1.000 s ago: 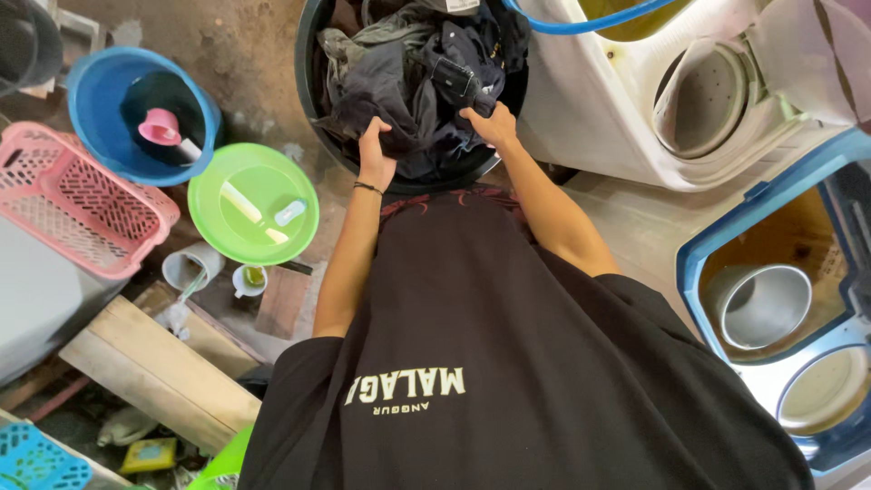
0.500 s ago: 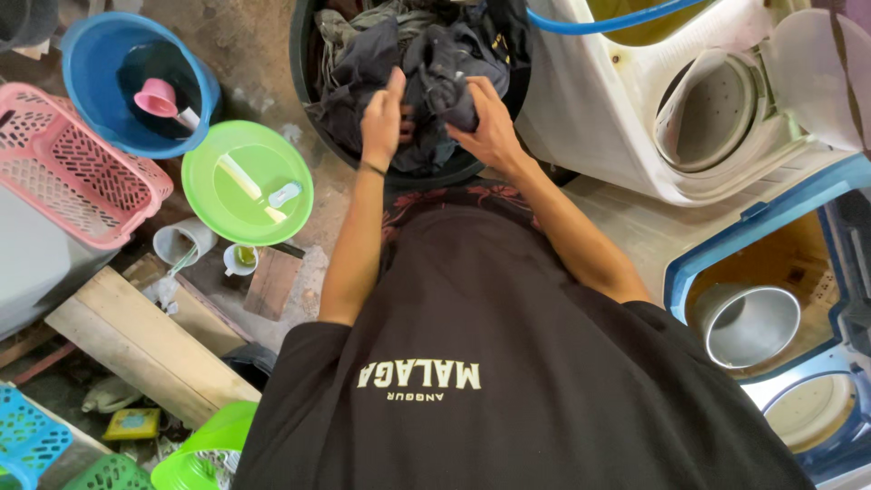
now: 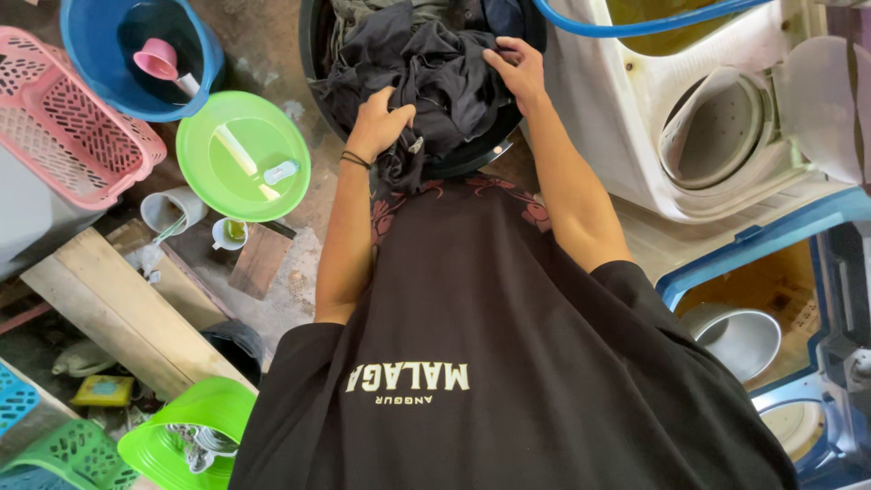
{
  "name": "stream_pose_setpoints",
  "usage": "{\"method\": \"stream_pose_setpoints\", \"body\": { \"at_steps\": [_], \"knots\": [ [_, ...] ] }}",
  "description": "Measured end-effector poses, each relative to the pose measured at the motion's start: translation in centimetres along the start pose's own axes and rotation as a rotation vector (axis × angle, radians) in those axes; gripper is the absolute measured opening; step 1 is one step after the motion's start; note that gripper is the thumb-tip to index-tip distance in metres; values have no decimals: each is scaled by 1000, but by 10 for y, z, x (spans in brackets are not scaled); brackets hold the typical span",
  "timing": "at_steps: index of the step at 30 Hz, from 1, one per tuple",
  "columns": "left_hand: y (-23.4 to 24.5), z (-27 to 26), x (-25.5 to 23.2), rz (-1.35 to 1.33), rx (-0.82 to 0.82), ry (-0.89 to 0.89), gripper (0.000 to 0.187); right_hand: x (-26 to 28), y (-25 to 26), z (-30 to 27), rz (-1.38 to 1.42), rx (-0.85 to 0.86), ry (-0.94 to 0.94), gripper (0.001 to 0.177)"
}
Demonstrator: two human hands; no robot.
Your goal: The person takes clothing items one at a time from a bucket, slides them onto hangers, and places the hangers onto a rack.
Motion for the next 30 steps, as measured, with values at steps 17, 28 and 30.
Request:
{"method": "stream_pose_setpoints", "body": {
  "at_steps": [17,28,30],
  "knots": [
    [258,-157,-99,-562,-525,-564,23,71,-29,-16,-255,734,60,68],
    [262,-248,-65,-688,-778,-552,6,296,-147,-72,294,1138,286,105],
    [254,-257,-57,-708,-807,-527,6,291,-169,-83,323,1217,209,105]
  ]
}}
Point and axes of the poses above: each hand's wrist, its own z-axis towards the middle knuckle, its own y-axis out of the back of the hand, x = y × z, the point moved 3 cm from there along z, towards the middle knuckle, and after that the axes turned 7 degrees about -x, right-handed, at the moved point
